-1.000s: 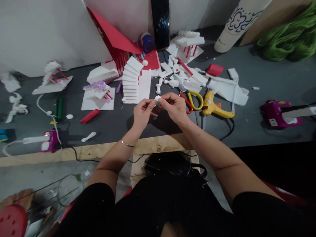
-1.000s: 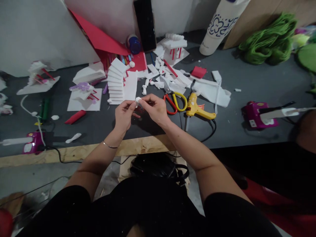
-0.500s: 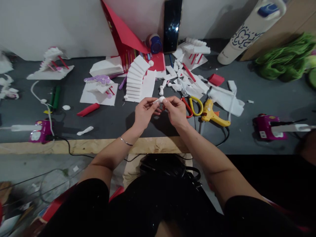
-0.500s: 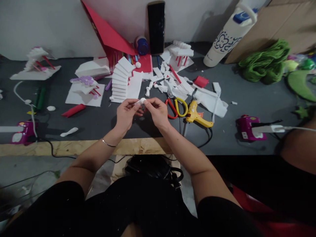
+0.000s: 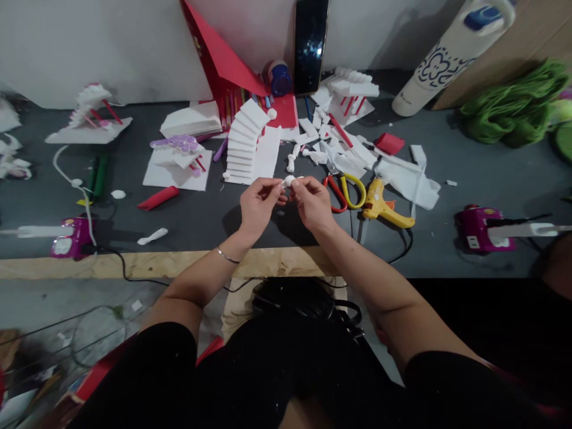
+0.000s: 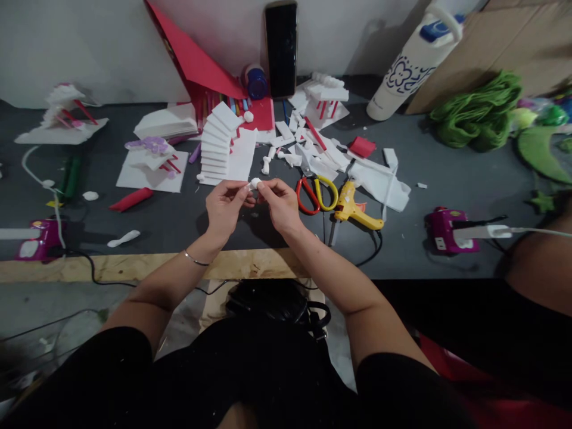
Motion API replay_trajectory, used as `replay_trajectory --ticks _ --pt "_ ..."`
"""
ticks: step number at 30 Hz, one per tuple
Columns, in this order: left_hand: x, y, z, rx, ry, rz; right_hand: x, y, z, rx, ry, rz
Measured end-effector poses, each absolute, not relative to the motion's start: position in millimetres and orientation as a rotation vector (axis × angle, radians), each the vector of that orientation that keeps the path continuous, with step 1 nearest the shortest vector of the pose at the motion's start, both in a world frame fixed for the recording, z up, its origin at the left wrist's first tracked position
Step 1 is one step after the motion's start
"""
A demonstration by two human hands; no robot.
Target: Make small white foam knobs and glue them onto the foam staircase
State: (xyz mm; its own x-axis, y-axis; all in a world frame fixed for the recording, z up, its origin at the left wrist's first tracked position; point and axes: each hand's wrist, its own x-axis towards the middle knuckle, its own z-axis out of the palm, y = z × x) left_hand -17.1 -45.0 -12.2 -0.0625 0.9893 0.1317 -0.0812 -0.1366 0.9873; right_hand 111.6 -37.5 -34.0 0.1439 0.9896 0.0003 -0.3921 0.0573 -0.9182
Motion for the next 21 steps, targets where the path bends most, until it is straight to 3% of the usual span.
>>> replay_trajectory --ticks 21 --pt "-21.9 -31.4 -7.4 0.885 1.079 1.106 114.1 -34.6 -39.3 -0.970 -0.904 1.238"
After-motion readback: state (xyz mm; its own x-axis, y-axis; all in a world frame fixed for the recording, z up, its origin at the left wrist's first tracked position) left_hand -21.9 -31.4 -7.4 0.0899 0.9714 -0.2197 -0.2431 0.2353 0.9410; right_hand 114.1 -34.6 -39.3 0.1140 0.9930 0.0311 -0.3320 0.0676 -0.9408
